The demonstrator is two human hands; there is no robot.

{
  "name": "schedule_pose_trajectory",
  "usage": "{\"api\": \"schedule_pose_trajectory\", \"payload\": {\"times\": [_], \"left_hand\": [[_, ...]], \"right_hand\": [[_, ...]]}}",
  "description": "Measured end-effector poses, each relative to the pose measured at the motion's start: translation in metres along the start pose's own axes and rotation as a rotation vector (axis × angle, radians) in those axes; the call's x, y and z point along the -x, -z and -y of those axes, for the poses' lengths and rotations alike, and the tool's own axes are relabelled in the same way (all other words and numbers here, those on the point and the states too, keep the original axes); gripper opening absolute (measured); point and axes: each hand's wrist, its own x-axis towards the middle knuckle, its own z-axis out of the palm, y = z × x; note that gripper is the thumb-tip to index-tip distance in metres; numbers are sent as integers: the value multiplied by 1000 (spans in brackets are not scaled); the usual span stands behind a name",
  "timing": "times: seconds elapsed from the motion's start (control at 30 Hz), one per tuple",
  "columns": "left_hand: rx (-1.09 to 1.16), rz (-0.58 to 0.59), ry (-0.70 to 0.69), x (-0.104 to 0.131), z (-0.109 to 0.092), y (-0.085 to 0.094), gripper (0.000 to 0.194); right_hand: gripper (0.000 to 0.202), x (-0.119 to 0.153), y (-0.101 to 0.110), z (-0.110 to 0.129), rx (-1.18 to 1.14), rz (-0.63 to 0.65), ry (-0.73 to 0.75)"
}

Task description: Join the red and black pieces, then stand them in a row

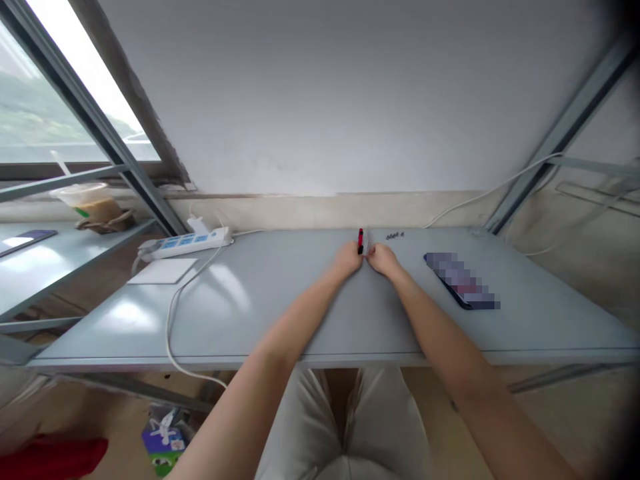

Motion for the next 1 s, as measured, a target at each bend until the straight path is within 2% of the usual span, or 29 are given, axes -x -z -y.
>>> {"api": "schedule_pose_trajectory", "payload": {"times": [0.1, 0.17, 0.27, 0.4, 0.57, 0.7, 0.83, 1.0], "left_hand": [[-201, -24, -9, 3, 0, 0, 10], [-252, -52, -26, 8, -2, 2, 18], [-350, -74, -128, 18, -8, 5, 35], [-459, -38, -241, 25, -12, 9, 26], [-369, -47, -202, 23, -4, 22, 20], [-270, -135, -197, 28, 13, 38, 13], [-120, -202, -119, 39, 29, 50, 13], [42, -255, -20, 44, 24, 57, 12]], "right_hand": [[17, -1, 1, 0, 4, 7, -3], [17, -1, 1, 0, -4, 10, -3], [16, 0, 0, 0, -17, 6, 2], [16, 1, 1, 1, -23, -1, 15], [17, 4, 4, 4, -36, 23, 21], [16, 6, 5, 9, -40, 42, 43], [13, 11, 7, 17, -3, 54, 85], [14, 18, 14, 31, 98, 61, 88]]}}
